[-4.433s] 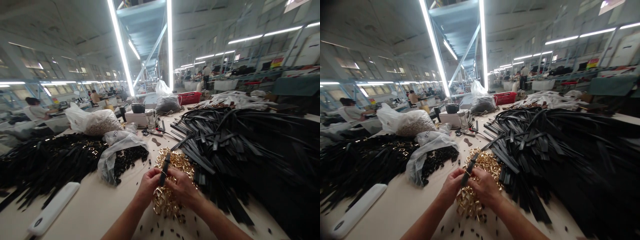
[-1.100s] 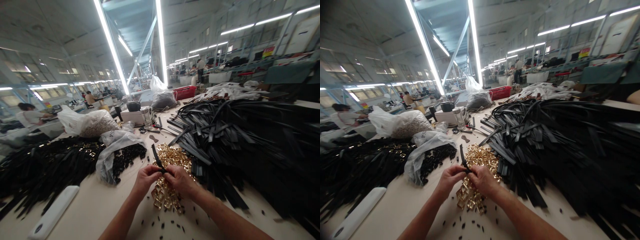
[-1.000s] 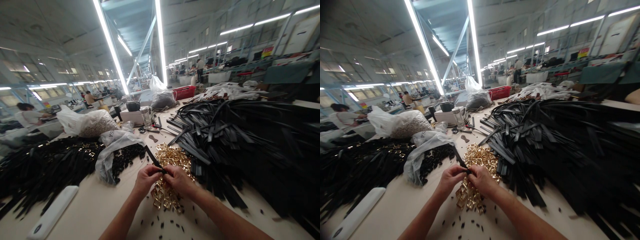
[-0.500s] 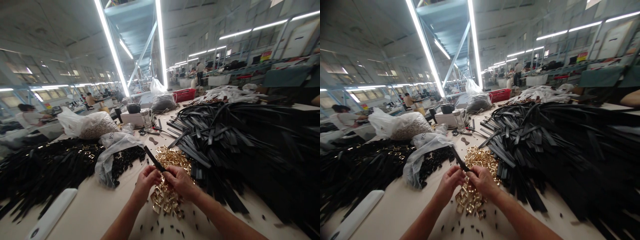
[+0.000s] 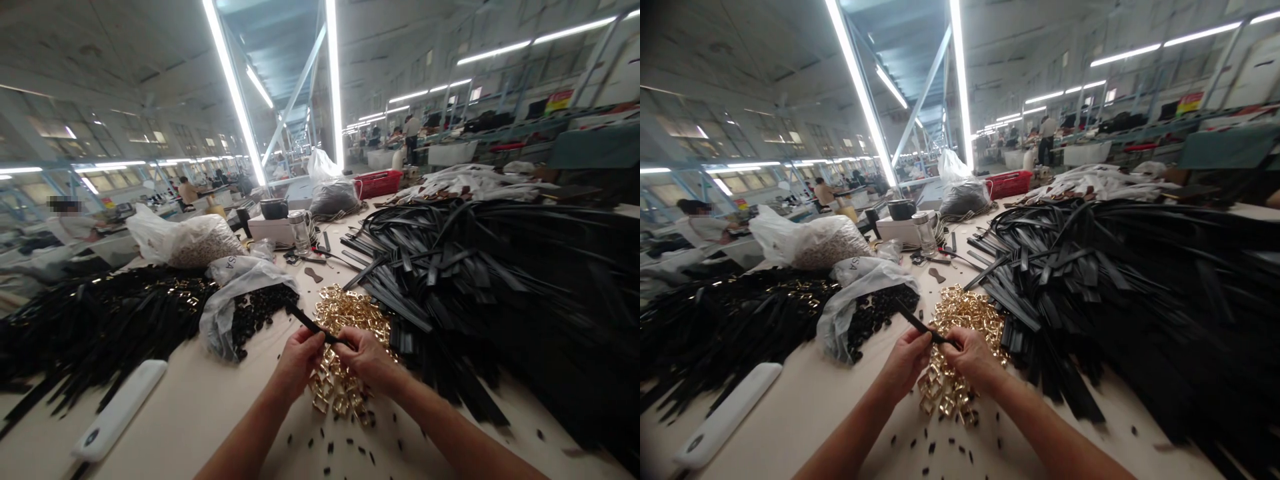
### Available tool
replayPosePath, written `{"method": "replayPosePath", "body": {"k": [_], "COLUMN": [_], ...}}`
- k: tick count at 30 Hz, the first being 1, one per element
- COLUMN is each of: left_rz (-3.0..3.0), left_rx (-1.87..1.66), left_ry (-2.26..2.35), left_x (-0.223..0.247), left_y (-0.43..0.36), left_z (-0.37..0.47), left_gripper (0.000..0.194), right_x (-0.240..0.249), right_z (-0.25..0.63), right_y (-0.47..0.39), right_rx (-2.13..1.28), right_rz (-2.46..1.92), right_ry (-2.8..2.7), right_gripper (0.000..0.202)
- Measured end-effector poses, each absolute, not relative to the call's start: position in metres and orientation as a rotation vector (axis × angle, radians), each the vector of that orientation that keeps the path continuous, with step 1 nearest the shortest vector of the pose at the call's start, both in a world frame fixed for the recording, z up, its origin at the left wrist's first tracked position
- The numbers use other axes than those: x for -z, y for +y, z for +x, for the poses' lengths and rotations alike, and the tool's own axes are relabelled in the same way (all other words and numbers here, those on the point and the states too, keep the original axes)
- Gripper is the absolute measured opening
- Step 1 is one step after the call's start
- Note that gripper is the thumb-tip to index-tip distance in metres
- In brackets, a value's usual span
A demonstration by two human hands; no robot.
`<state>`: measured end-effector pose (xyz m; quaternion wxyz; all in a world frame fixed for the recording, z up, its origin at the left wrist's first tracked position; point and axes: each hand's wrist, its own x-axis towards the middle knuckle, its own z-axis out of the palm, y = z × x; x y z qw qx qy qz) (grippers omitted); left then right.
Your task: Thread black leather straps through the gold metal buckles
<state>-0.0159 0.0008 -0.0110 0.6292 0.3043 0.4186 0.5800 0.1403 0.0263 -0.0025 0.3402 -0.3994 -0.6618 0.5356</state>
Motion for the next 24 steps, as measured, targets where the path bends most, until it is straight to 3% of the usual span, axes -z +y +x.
{"method": "replayPosePath", "body": {"k": [10, 18, 24], "left_rz": [0.784, 0.761, 0.78], "left_rx": [-1.324, -1.123, -1.029], "left_ry": [1.002, 0.896, 0.686], "left_x": [0.023, 0.019, 0.015], "left_y": [0.003, 0.0, 0.001], "left_z": [-0.014, -0.024, -0.03], "left_gripper": [0.027, 0.031, 0.022], "right_x": [0.007, -0.004, -0.004], "right_z": [0.143, 0.146, 0.146], "right_y": [0.029, 0.027, 0.027], "right_rx": [-1.092, -1.802, -1.958], "right_rz": [-1.049, -1.006, -0.926], "right_ry": [-1.942, -1.659, -1.523], "right_gripper": [0.018, 0.021, 0.034]}}
